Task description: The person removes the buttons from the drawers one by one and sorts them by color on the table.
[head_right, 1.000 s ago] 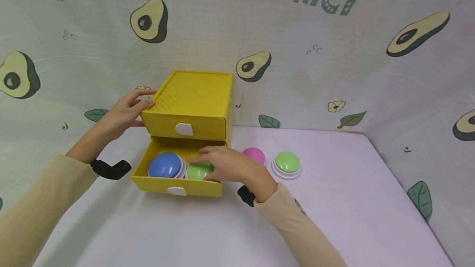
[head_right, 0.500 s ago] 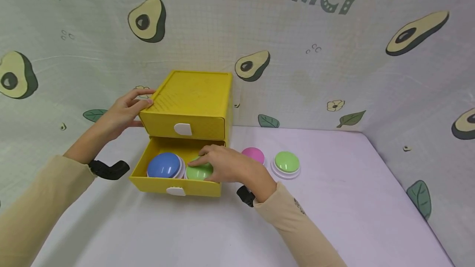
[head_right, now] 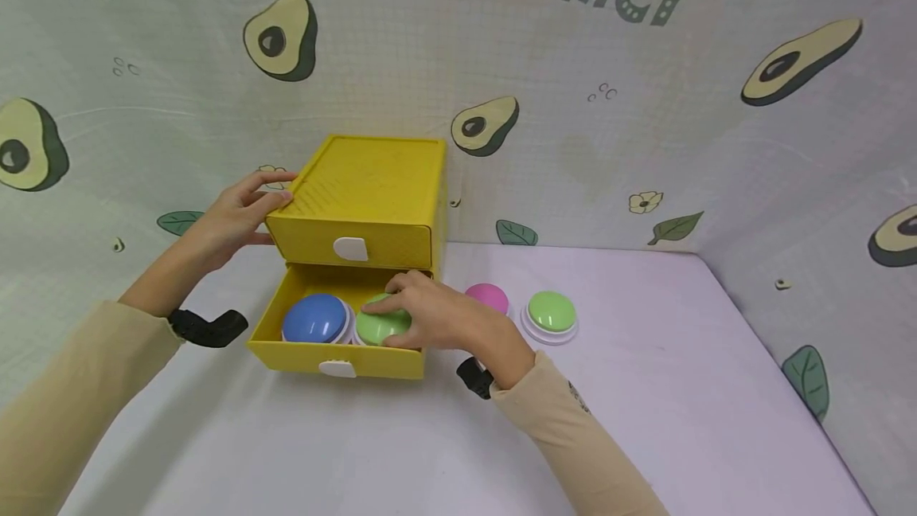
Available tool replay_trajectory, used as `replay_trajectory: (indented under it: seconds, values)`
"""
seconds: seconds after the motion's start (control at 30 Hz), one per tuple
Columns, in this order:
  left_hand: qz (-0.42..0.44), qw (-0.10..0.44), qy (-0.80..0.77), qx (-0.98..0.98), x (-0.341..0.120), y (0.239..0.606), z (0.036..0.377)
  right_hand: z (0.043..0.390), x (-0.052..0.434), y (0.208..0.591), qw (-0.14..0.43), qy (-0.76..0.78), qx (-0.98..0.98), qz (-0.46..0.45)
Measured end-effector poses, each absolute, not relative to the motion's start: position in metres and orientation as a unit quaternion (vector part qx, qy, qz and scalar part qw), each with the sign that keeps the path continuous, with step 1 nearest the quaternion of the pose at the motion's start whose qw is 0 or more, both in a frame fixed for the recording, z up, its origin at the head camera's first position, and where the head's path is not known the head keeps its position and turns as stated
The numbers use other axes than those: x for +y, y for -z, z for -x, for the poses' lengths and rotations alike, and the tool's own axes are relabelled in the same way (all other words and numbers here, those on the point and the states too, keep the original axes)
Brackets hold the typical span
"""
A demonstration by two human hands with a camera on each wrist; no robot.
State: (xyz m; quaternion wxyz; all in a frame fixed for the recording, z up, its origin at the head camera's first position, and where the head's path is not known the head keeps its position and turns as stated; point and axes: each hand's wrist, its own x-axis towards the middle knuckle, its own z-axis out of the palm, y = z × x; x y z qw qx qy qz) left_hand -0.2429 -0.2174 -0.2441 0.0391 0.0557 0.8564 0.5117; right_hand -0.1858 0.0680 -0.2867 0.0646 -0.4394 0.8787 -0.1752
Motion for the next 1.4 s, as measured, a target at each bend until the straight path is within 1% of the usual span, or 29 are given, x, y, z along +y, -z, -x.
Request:
replay_trajectory:
  seconds: [0.4,0.67,0.9,1.03,1.4]
  values:
    - [-0.058,0.038,-0.513,0.856,-0.218,0.244,0.243,0.183,0.071,0.282,0.040,0.211,0.881,0.422]
    - [-0.054,0.038,-0.510,0.858,-0.218,0.245,0.243,0.179,0.078,0.279,-0.022,0.236,0.875,0.421]
    - [-0.058,0.037,-0.510,0.857,-0.217,0.245,0.243,0.173,0.087,0.276,-0.056,0.285,0.864,0.412]
    - [-0.058,0.037,-0.510,0.857,-0.218,0.246,0.243,0.169,0.095,0.275,-0.074,0.290,0.864,0.404]
    - [-0.058,0.035,-0.509,0.858,-0.218,0.246,0.245,0.154,0.132,0.284,-0.089,0.284,0.891,0.342]
